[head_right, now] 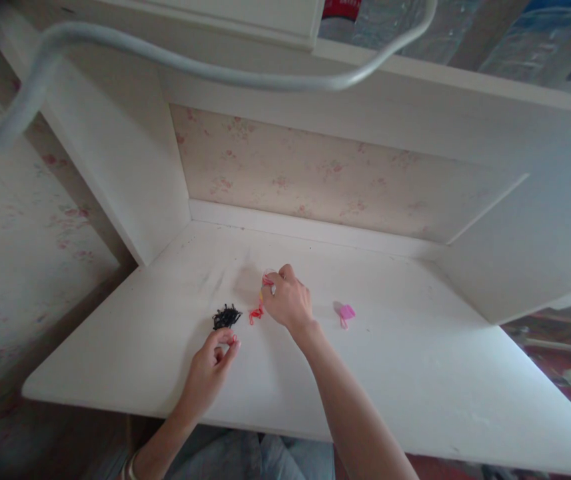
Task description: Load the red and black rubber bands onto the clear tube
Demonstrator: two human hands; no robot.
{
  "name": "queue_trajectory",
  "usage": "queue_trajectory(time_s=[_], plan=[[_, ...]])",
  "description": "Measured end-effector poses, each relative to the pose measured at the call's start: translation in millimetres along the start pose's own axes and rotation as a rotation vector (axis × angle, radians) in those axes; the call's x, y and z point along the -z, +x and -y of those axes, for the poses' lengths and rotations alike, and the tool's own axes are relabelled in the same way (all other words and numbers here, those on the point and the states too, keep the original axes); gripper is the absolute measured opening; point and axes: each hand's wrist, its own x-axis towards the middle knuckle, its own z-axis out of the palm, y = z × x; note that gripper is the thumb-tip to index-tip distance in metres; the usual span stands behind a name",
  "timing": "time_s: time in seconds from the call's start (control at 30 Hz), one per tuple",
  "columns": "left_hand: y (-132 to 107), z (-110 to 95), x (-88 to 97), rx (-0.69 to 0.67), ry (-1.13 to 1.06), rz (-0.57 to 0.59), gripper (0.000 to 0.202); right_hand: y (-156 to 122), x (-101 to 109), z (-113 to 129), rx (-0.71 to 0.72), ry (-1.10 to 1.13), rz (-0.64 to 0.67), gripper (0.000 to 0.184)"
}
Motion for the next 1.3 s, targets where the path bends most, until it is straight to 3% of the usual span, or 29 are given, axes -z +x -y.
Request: queue_trajectory(time_s=[0.4, 0.53, 0.77, 0.93, 1.13, 1.3], plan=[[-1, -1, 1.4, -0.005, 0.103, 0.017, 0.035, -13, 7, -14, -0.017, 0.255, -0.148, 0.029], [0, 3, -0.9, -0.029, 0.106, -0.002, 0.037, -40, -16, -26, -0.050, 0.429, -0.154, 0.026], [4, 2, -3.8, -0.238, 0.104, -0.032, 0.030, -98, -67, -37, -0.110, 0.511, -0.029, 0.027], [22, -27, -4.4, -0.272, 0.134, -0.012, 0.029, -102, -69, -39, -0.102, 0.504, -0.035, 0.026], [71, -82, -4.6, -0.430, 0.188, -0.047, 0.028, -100, -68, -44, -0.094, 0.524, -0.029, 0.026], [106, -105, -14.2, -0.490, 0.352, -0.054, 0.026, -101, -68, -46, -0.086, 0.547, -0.038, 0.025]])
